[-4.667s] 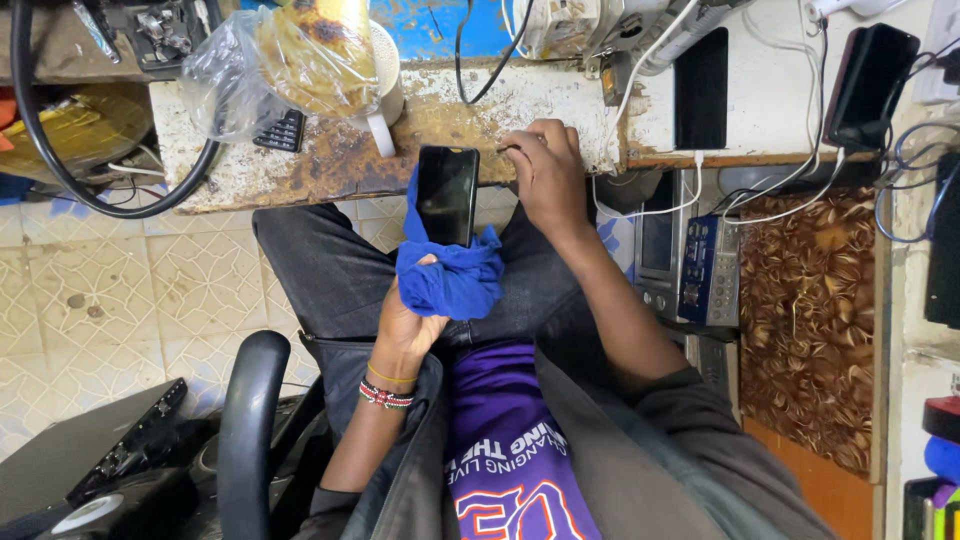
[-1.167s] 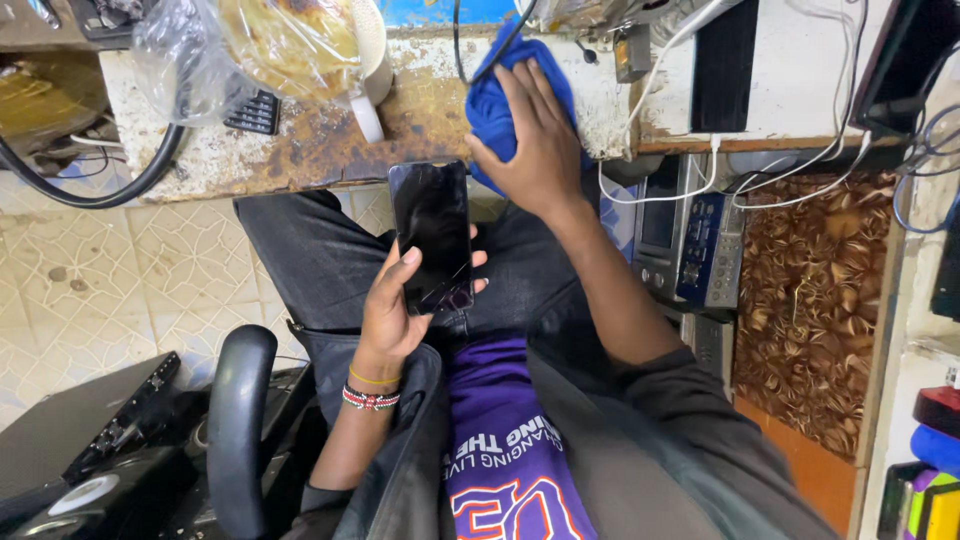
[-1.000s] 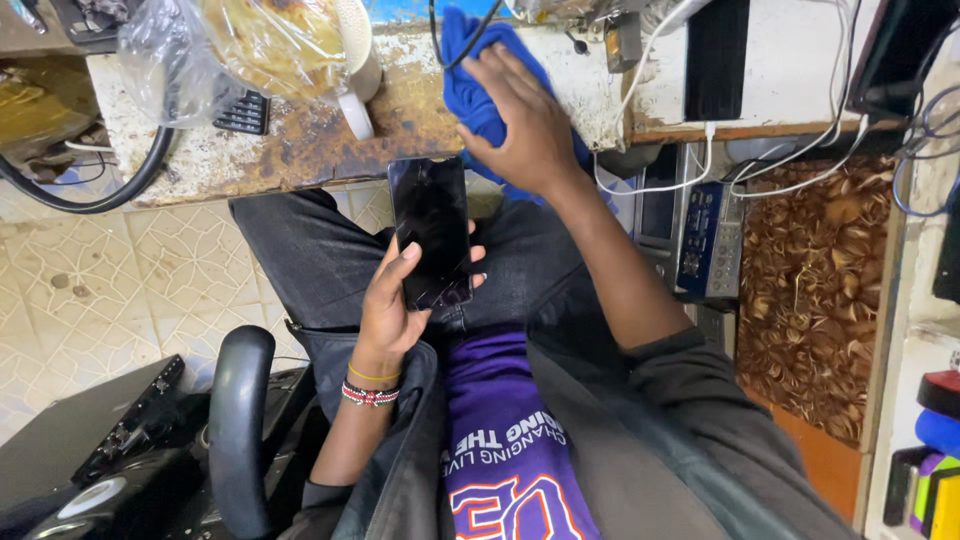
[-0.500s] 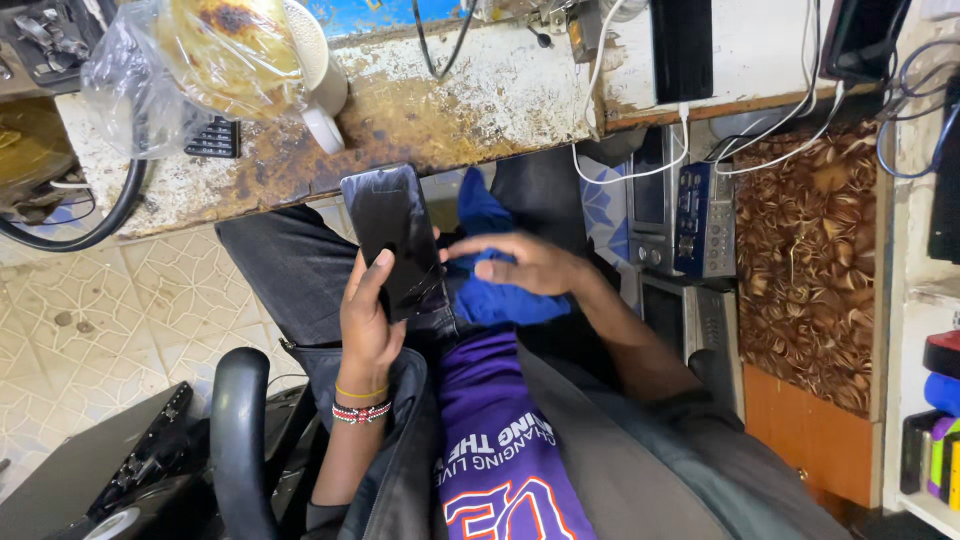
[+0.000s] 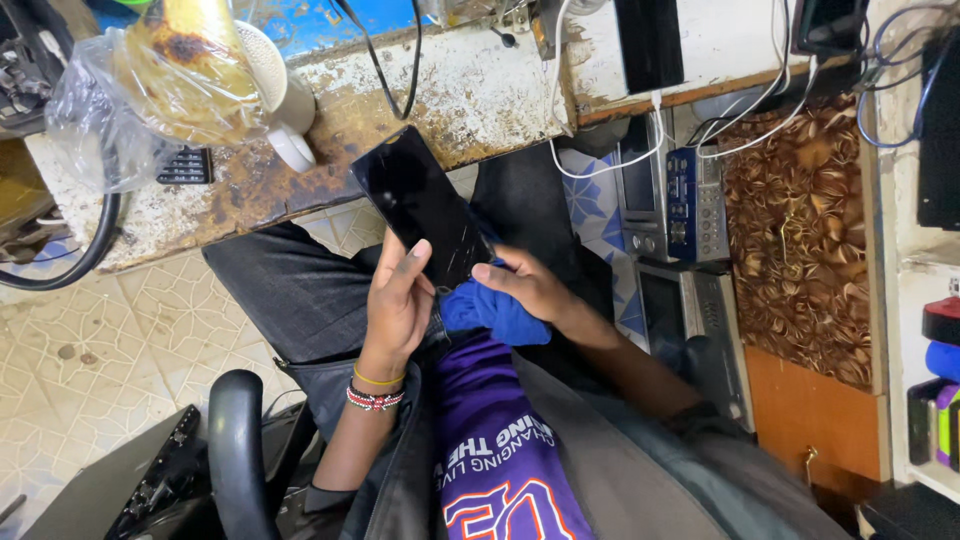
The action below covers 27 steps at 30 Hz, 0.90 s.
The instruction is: The person sits with legs crossed and cleans a black power bank and a smartphone with a blue cloth. They wipe the devices thoroughly, then clean the cluttered workbench surface, moving a phone and a plastic-wrapped item aside to wipe the area.
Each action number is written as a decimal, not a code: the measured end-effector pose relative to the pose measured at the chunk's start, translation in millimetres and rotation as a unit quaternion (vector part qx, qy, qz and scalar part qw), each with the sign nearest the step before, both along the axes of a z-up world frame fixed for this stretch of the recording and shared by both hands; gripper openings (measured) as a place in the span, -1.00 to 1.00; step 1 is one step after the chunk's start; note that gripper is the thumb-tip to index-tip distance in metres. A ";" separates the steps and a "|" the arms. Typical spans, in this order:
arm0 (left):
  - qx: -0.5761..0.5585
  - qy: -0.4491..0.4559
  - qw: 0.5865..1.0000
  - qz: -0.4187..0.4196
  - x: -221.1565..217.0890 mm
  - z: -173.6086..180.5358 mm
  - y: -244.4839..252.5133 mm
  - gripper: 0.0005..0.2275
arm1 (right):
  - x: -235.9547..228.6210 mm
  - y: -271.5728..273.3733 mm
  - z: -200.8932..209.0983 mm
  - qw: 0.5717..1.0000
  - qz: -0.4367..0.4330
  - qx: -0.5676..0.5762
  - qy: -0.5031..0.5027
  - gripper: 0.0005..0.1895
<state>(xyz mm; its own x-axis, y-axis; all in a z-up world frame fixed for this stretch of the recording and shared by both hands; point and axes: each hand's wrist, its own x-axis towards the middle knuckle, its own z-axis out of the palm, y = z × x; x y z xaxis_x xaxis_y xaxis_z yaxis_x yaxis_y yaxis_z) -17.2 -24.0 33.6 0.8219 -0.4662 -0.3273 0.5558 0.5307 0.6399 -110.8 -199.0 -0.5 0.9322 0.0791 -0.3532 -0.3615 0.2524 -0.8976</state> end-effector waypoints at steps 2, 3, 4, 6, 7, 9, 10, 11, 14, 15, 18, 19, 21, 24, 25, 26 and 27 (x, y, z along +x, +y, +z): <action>0.001 0.017 1.000 0.005 -3.4 -8.3 -1.2 -0.41 | -16.3 -6.3 -28.6 0.999 -0.037 0.007 0.023 -0.74; 0.003 0.011 1.000 -0.004 -7.3 -21.3 -0.6 -0.47 | -21.3 -10.4 -36.5 0.998 -0.053 -0.002 0.031 -0.74; 0.004 0.005 1.000 -0.012 -11.4 -34.4 0.2 -0.53 | -26.3 -14.7 -44.4 0.997 -0.068 -0.012 0.038 -0.74; 0.014 0.004 1.000 -0.009 -12.4 -27.2 -5.6 -0.53 | -33.2 -20.8 -47.1 0.996 -0.082 -0.017 0.040 -0.77; 0.022 0.003 1.000 -0.009 -12.6 -23.4 -7.5 -0.54 | -35.7 -23.2 -48.4 0.994 -0.098 -0.023 0.041 -0.79; 0.007 0.010 1.000 -0.001 -8.1 -1.9 -11.3 -0.54 | -27.9 -23.5 -27.9 0.995 -0.092 -0.032 0.036 -0.75; -0.011 0.015 1.000 0.001 -4.7 9.1 -12.7 -0.54 | -21.9 -23.7 -17.8 0.994 -0.092 -0.042 0.030 -0.71; -0.008 0.013 1.000 0.011 -5.0 1.5 -8.6 -0.54 | -22.4 -23.1 -19.9 0.996 -0.082 -0.039 0.027 -0.71; 0.031 0.001 0.999 0.015 -1.5 -24.5 8.2 -0.54 | -21.1 -27.1 -23.5 0.995 -0.082 -0.035 0.038 -0.72; 0.012 0.019 1.000 0.008 2.4 -35.6 17.7 -0.61 | -18.9 -31.2 -23.5 0.995 -0.086 -0.025 0.039 -0.70; 0.008 0.042 0.999 -0.002 12.6 -24.1 48.5 -0.56 | -15.1 -41.2 -28.0 0.997 -0.074 -0.017 0.023 -0.61; 0.024 0.046 0.999 -0.017 15.8 -13.4 59.4 -0.51 | -14.5 -43.8 -30.9 0.997 -0.072 -0.019 0.003 -0.53; 0.070 0.020 0.997 -0.032 10.9 -14.9 68.6 -0.59 | 6.2 -15.1 29.9 0.996 -0.084 0.028 0.011 -0.56; 0.119 -0.014 0.991 -0.051 2.9 -25.1 84.4 -0.68 | 9.1 -33.2 5.3 0.994 -0.094 0.050 0.010 -0.55; 0.123 -0.021 0.991 -0.052 -0.5 -29.8 89.4 -0.71 | 4.8 -49.8 -21.9 0.996 -0.088 0.025 0.003 -0.52; 0.123 -0.019 0.991 -0.049 0.0 -21.5 88.2 -0.71 | 20.4 -23.3 17.1 0.996 -0.085 0.026 0.005 -0.52; 0.087 0.000 0.996 -0.011 0.6 -12.9 86.5 -0.77 | 35.9 2.8 56.3 0.994 -0.091 0.065 -0.012 -0.53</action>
